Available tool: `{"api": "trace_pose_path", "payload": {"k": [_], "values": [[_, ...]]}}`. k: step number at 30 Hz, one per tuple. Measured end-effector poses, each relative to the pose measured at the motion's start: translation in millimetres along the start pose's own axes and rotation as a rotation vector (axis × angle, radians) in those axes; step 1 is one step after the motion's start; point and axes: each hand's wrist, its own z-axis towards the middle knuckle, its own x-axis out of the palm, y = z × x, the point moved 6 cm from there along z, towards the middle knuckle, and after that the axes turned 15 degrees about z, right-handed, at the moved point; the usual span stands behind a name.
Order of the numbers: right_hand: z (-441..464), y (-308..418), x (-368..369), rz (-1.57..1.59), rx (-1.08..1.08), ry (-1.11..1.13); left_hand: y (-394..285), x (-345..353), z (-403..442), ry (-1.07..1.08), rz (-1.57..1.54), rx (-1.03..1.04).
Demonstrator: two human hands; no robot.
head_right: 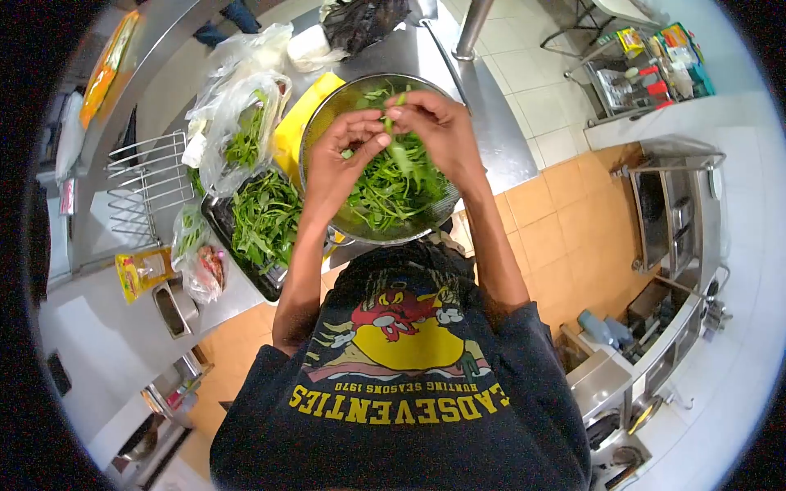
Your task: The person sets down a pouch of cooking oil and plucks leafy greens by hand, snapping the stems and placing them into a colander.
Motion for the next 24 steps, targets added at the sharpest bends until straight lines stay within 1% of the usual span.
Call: {"api": "trace_pose_path", "payload": {"k": [1, 4, 5, 8, 11, 14, 15, 18, 20, 23, 24], "values": [[0.1, -3.2, -2.2, -0.033, 0.018, -0.007, -2.4, 1.6, -0.2, -0.014, 0.037, 0.008], [-2.7, -5.8, -1.8, -0.006, -0.021, -0.013, 7.7, 4.3, 0.7, -0.019, 0.023, -0.051], [-3.5, -4.6, -1.6, -0.06, -0.013, -0.001, 8.2, 4.4, 0.0, -0.008, 0.047, -0.052], [-8.4, -8.4, -3.4, -0.034, 0.016, -0.036, 11.1, 3.7, -1.8, 0.023, 0.072, -0.037], [-14.5, -15.2, -10.4, -0.179, 0.055, -0.053, 19.4, -1.1, -2.2, -0.026, -0.003, -0.066], [-27.4, -3.5, 4.9, -0.601, -0.033, 0.16, 25.9, -5.3, -0.2, -0.021, -0.101, -0.117], [-31.4, -4.8, 7.2, -0.656, -0.143, 0.141, 26.7, -5.1, -0.7, -0.003, -0.136, -0.145], [-34.7, -4.9, 8.4, -0.825, -0.313, 0.107, 24.2, -4.7, -3.9, 0.034, -0.204, -0.233], [-31.5, -0.8, 6.6, -0.794, -0.251, 0.147, 22.7, -6.8, -6.8, 0.024, -0.194, -0.302], [-24.7, 0.1, 3.0, -0.745, -0.205, 0.207, 25.2, -21.3, -9.4, -0.25, 0.055, -0.046], [-22.7, 0.3, 1.6, -0.731, -0.198, 0.227, 11.0, -24.9, -9.2, -0.269, 0.256, 0.089]]}}
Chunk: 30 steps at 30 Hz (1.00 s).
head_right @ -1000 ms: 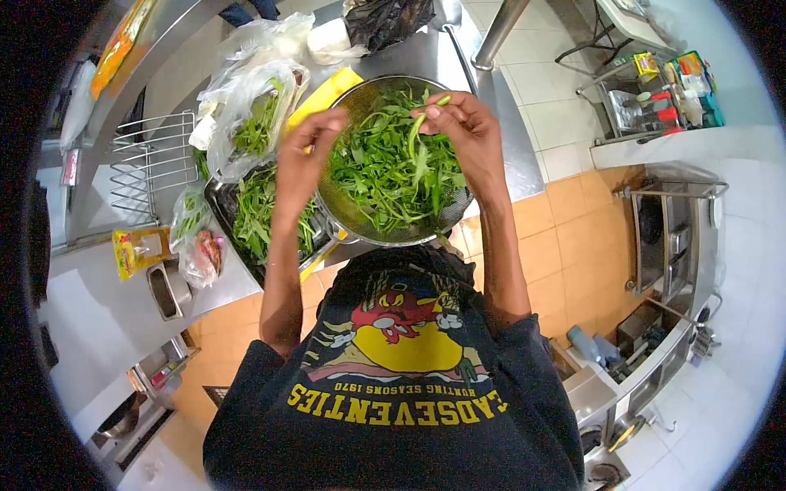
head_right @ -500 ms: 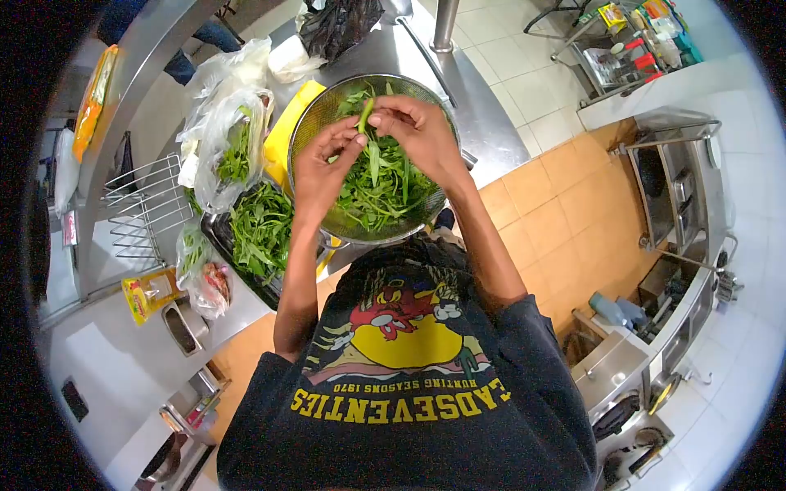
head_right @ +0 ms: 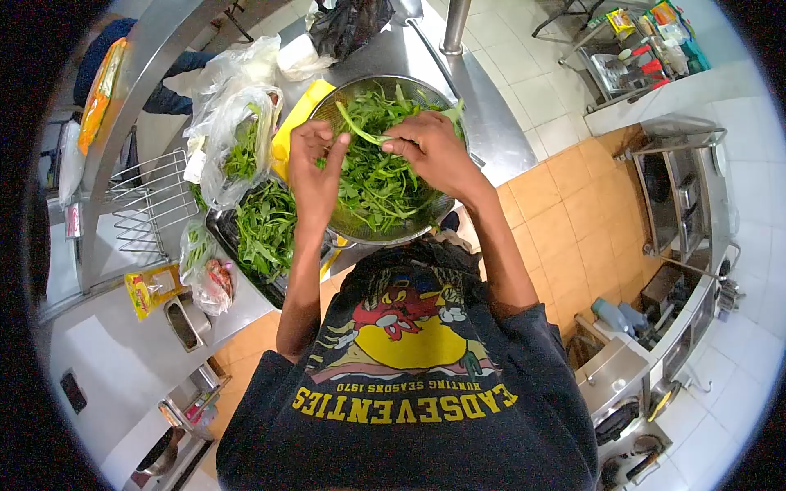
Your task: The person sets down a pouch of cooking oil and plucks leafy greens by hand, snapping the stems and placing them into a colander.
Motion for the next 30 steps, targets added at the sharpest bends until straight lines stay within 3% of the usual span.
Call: {"api": "trace_pose_path", "payload": {"k": [2, 7, 8, 10, 16, 30], "values": [[1.7, -0.3, -0.9, 0.007, 0.01, 0.057, -27.4, -12.9, 0.1, -0.056, 0.367, 0.311], [4.4, -7.8, 1.0, 0.192, 0.204, 0.144, -39.2, -15.0, -1.2, 0.01, 0.519, 0.464], [4.8, -4.2, -2.0, 0.255, 0.21, 0.071, -37.3, -14.5, -1.1, 0.029, 0.53, 0.475], [4.5, 4.8, -6.1, 0.38, 0.22, -0.078, -31.0, -16.8, 1.2, 0.063, 0.476, 0.417], [0.2, 31.4, -15.2, -0.161, -0.199, -0.172, -13.3, -17.6, 1.8, 0.1, 0.327, 0.227], [6.2, 23.7, 9.6, -0.228, -0.249, -0.095, -21.9, -15.6, 0.5, 0.141, 0.277, 0.281]]}}
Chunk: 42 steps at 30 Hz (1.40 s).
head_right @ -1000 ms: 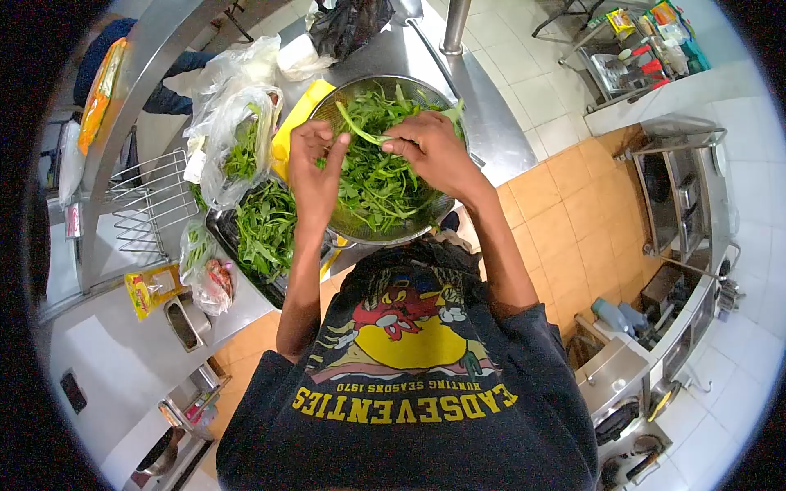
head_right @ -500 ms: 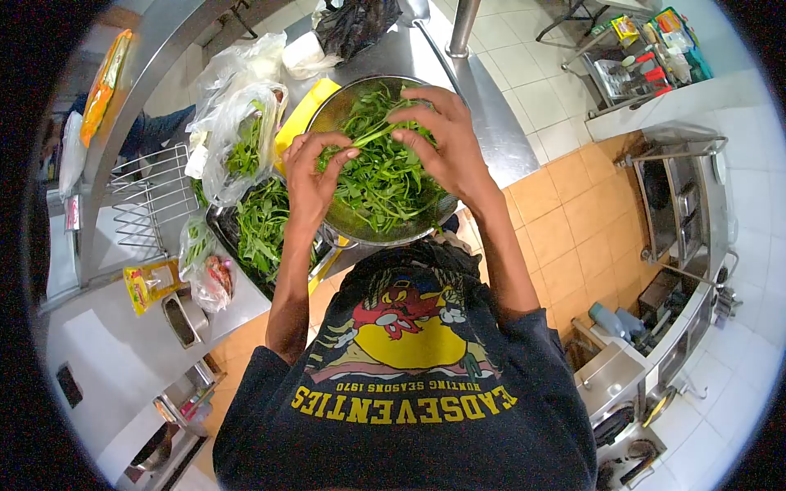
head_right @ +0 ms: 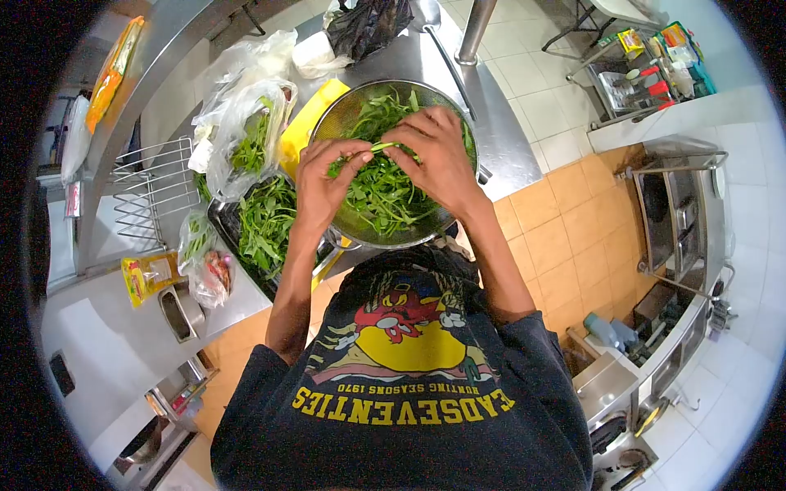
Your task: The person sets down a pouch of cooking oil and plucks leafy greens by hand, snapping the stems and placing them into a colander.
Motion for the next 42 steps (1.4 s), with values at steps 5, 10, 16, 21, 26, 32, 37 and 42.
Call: {"api": "trace_pose_path", "payload": {"k": [5, 10, 16, 21, 26, 32, 37, 42], "values": [[-1.9, -1.3, 3.6, 0.033, 0.012, 0.017, -4.0, 1.2, -0.8, -0.032, 0.09, 0.077], [-4.3, -1.5, 9.3, 0.067, 0.002, 0.0, -4.5, 6.9, -1.0, -0.018, 0.131, 0.09], [-6.3, -2.6, 12.9, 0.2, 0.057, -0.088, -5.1, 8.3, -0.2, -0.004, 0.059, 0.016], [-8.4, -5.7, 14.5, 0.318, 0.113, -0.154, 5.4, 23.5, -6.2, -0.001, -0.31, -0.173], [-14.2, -13.2, 15.9, 0.428, 0.161, -0.211, 20.9, 47.6, -18.8, 0.162, -0.692, -0.464], [-19.3, -25.8, -4.3, 0.701, 0.374, -0.298, 50.0, 47.4, -37.7, 0.172, -1.016, -0.704], [-15.2, -20.5, -27.6, 0.79, 0.278, -0.388, 77.9, -4.0, -54.8, -0.033, -1.188, -0.809], [-10.6, -18.7, -41.5, 0.676, 0.259, -0.383, 127.0, -72.3, -99.7, -0.236, -0.78, -0.83]]}}
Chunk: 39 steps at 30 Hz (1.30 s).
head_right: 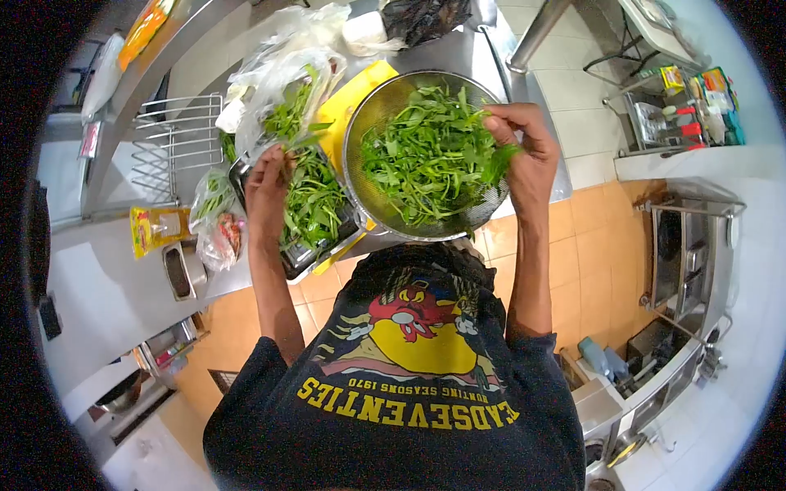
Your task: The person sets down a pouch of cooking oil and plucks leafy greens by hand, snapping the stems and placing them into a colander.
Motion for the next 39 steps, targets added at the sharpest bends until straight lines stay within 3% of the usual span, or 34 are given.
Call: {"api": "trace_pose_path", "payload": {"k": [4, 7, 10, 14, 15, 25, 29, 39], "values": [[-1.0, -2.9, 2.7, 0.042, 0.067, -0.029, -1.4, -56.0, -11.4, -0.094, 0.534, 0.138], [-0.4, -6.0, 8.3, 0.039, 0.127, -0.041, 4.3, -62.0, -15.0, -0.103, 0.82, 0.193], [-0.6, -12.8, 7.8, 0.04, 0.184, -0.06, -8.6, -46.2, -20.3, -0.199, 0.972, 0.406], [-1.5, -10.5, 8.8, 0.038, 0.235, -0.061, -11.8, -6.0, -13.8, -0.15, 0.774, 0.377], [-1.5, -9.1, 9.5, 0.048, 0.237, -0.059, -13.0, 9.5, -12.4, -0.139, 0.761, 0.455], [-7.0, -17.2, 21.4, 0.069, 0.232, 0.068, -41.2, 152.5, -21.6, 0.257, 0.481, 0.527], [-7.7, -24.2, 25.8, -0.037, 0.169, 0.143, -33.7, 173.5, -21.2, 0.378, 0.541, 0.492], [-12.5, -28.3, 40.7, -0.106, 0.132, 0.247, -25.9, 178.8, -21.7, 0.352, 0.636, 0.595]]}}
